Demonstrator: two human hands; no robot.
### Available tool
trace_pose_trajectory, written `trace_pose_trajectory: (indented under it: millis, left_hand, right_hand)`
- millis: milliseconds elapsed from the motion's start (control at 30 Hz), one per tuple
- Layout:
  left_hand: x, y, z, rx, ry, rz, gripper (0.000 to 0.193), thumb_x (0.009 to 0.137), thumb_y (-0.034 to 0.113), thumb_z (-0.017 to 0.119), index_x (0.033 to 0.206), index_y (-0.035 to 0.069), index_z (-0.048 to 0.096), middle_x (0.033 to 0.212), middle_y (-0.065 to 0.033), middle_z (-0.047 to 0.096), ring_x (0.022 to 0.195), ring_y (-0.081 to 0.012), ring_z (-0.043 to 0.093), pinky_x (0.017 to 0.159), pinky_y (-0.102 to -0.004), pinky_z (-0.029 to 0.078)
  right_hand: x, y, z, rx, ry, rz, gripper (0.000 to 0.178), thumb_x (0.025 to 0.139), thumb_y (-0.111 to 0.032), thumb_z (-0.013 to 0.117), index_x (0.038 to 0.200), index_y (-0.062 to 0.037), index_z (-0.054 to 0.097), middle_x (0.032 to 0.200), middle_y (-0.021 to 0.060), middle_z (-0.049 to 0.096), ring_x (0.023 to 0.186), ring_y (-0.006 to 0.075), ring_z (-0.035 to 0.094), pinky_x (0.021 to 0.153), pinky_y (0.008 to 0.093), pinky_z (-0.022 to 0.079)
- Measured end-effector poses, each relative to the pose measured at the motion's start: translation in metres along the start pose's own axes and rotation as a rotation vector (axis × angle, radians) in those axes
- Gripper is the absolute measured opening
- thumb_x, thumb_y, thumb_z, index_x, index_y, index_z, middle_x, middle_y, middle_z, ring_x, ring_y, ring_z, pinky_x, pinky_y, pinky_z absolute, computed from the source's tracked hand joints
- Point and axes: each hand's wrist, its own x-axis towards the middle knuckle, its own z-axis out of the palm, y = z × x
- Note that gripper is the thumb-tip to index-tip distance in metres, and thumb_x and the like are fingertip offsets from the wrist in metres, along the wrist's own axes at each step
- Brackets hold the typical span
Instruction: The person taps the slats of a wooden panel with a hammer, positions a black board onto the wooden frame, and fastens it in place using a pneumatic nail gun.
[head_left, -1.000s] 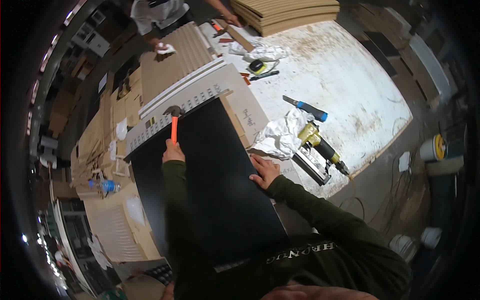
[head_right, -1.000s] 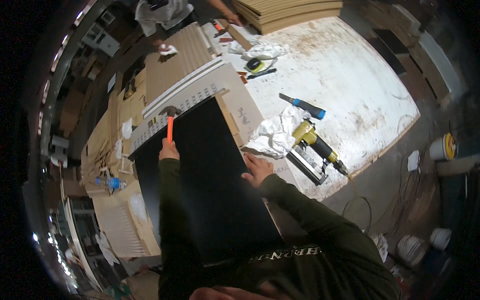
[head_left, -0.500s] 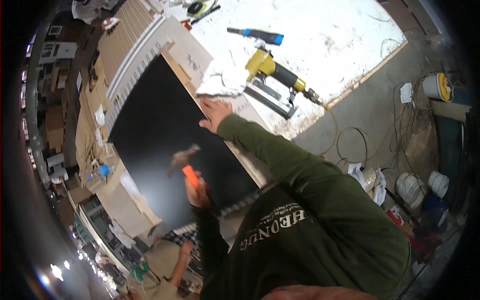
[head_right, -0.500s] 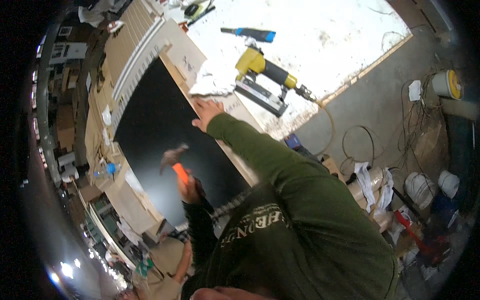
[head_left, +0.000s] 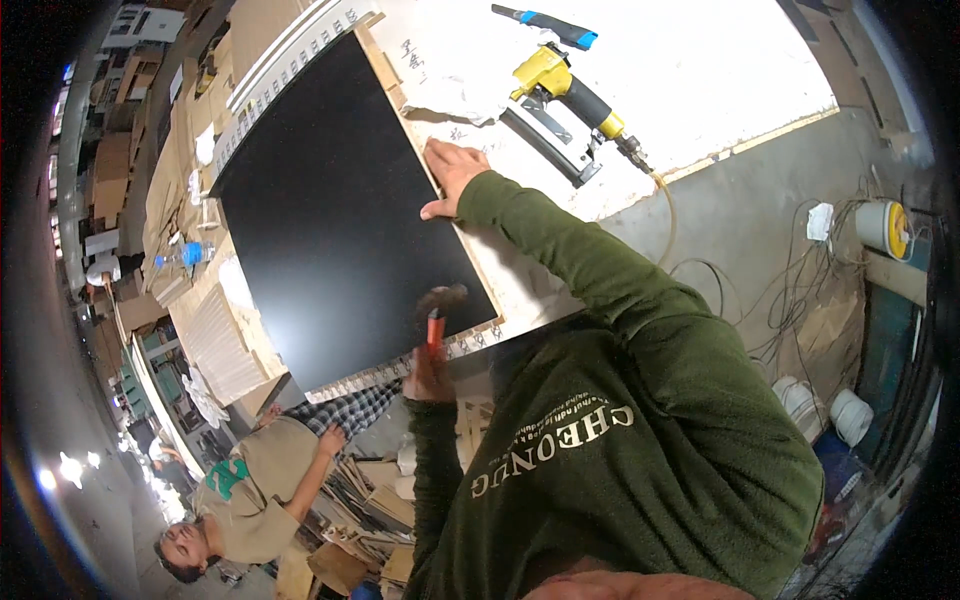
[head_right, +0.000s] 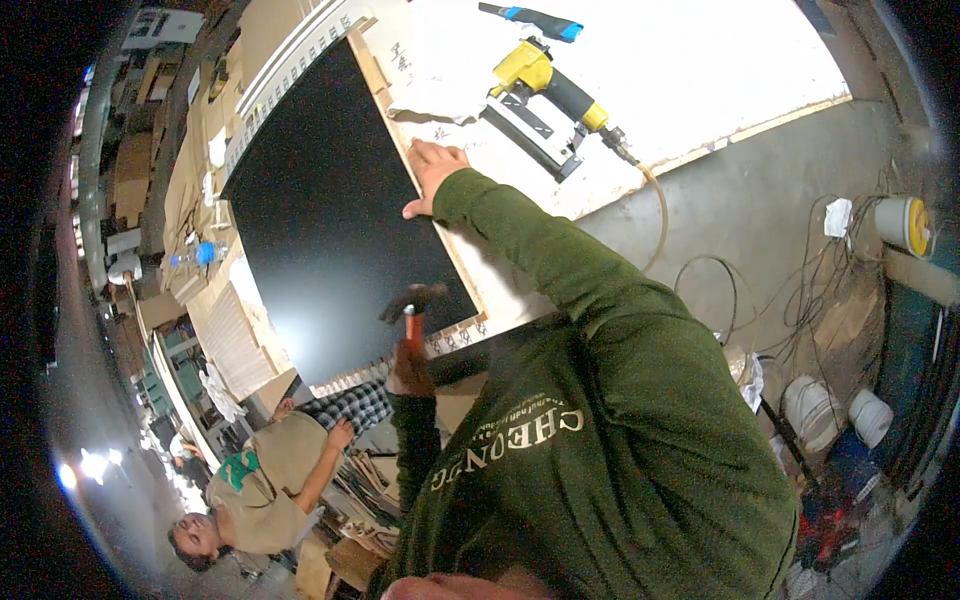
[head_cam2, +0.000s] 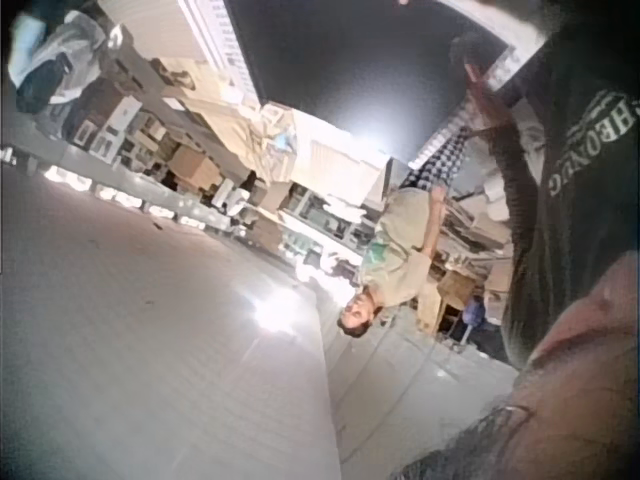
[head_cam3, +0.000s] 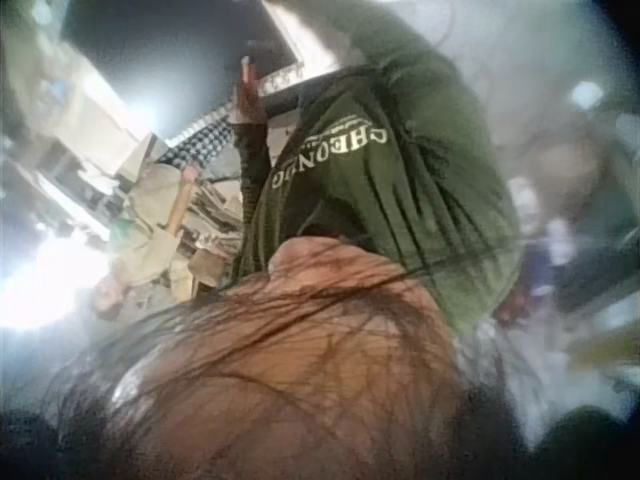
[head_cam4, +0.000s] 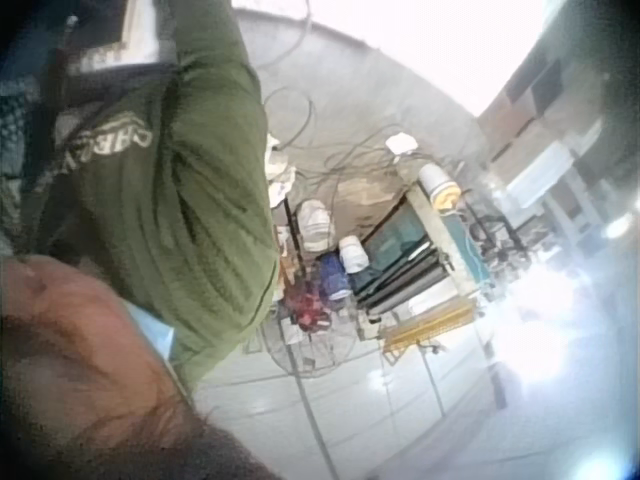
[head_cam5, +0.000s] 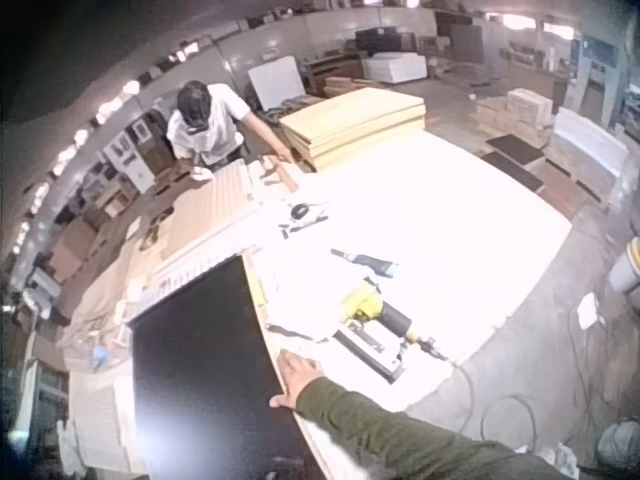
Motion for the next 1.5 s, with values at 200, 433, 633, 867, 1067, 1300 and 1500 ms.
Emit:
trace_pose_trajectory:
  millis: [200, 433, 633, 867, 1067, 1300, 1500]
  left_hand:
    - [-0.014, -0.069, -0.001, -0.069, 0.413, -0.139, 0.018, 0.089, 0.020, 0.046, 0.098, 0.004, 0.049, 0.071, -0.0189, 0.056, 0.061, -0.0369, 0.056, 0.051, -0.0426, 0.045]
    - [-0.019, -0.126, -0.049, -0.182, 0.487, -0.038, 0.021, 0.091, 0.028, 0.042, 0.096, 0.008, 0.043, 0.078, -0.0198, 0.056, 0.071, -0.0417, 0.054, 0.056, -0.0465, 0.042]
    - [-0.018, -0.186, -0.093, 0.009, 0.180, -0.529, 0.022, 0.089, 0.033, 0.046, 0.097, 0.012, 0.043, 0.070, -0.0258, 0.056, 0.068, -0.0476, 0.052, 0.056, -0.0545, 0.038]
    - [-0.010, -0.289, -0.088, 0.028, 0.278, -0.698, 0.029, 0.087, 0.039, 0.046, 0.100, 0.014, 0.048, 0.073, -0.0240, 0.059, 0.072, -0.0479, 0.054, 0.060, -0.0560, 0.041]
    - [-0.011, -0.312, -0.099, -0.073, 0.321, -0.568, 0.034, 0.087, 0.041, 0.045, 0.109, 0.016, 0.046, 0.077, -0.0249, 0.059, 0.073, -0.0470, 0.055, 0.061, -0.0545, 0.043]
    - [0.006, -0.300, -0.135, -0.064, 0.245, -0.432, 0.025, 0.088, 0.034, 0.045, 0.103, 0.014, 0.045, 0.076, -0.0247, 0.058, 0.072, -0.0468, 0.054, 0.058, -0.0550, 0.040]
    - [0.068, -0.330, -0.115, 0.105, 0.250, -0.446, 0.026, 0.087, 0.034, 0.048, 0.094, 0.009, 0.049, 0.074, -0.0229, 0.058, 0.071, -0.0431, 0.056, 0.059, -0.0506, 0.044]
  right_hand:
    - [-0.032, -0.059, -0.017, -0.419, -0.154, -0.148, 0.112, 0.056, -0.059, 0.070, 0.136, 0.0013, 0.021, 0.146, 0.0150, 0.010, 0.136, 0.0291, 0.007, 0.103, 0.0594, 0.006]
    - [-0.031, -0.170, 0.052, -0.514, -0.532, -0.337, 0.119, 0.049, -0.046, 0.081, 0.137, 0.0021, 0.015, 0.145, 0.0168, 0.010, 0.135, 0.0292, 0.011, 0.105, 0.0498, 0.019]
    - [-0.011, -0.241, 0.105, -0.543, -0.618, -0.195, 0.125, 0.046, -0.046, 0.083, 0.138, 0.0002, 0.012, 0.146, 0.0131, 0.005, 0.135, 0.0282, 0.006, 0.101, 0.0596, 0.019]
    - [-0.001, -0.266, 0.120, -0.543, -0.699, -0.079, 0.133, 0.040, -0.034, 0.088, 0.140, -0.0090, 0.005, 0.147, 0.0060, -0.004, 0.136, 0.0263, -0.001, 0.099, 0.0657, 0.016]
    - [0.003, -0.270, 0.122, -0.532, -0.680, -0.006, 0.129, 0.042, -0.032, 0.087, 0.141, -0.0134, 0.006, 0.148, 0.0005, -0.004, 0.136, 0.0230, 0.000, 0.098, 0.0672, 0.018]
    - [-0.001, -0.264, 0.122, -0.523, -0.642, 0.073, 0.124, 0.045, -0.029, 0.086, 0.141, -0.0170, 0.009, 0.147, -0.0048, -0.002, 0.136, 0.0201, 0.000, 0.097, 0.0676, 0.022]
    - [-0.002, -0.274, 0.125, -0.521, -0.640, 0.051, 0.124, 0.044, -0.028, 0.087, 0.140, -0.0174, 0.009, 0.147, -0.0048, -0.002, 0.136, 0.0190, 0.000, 0.095, 0.0694, 0.022]
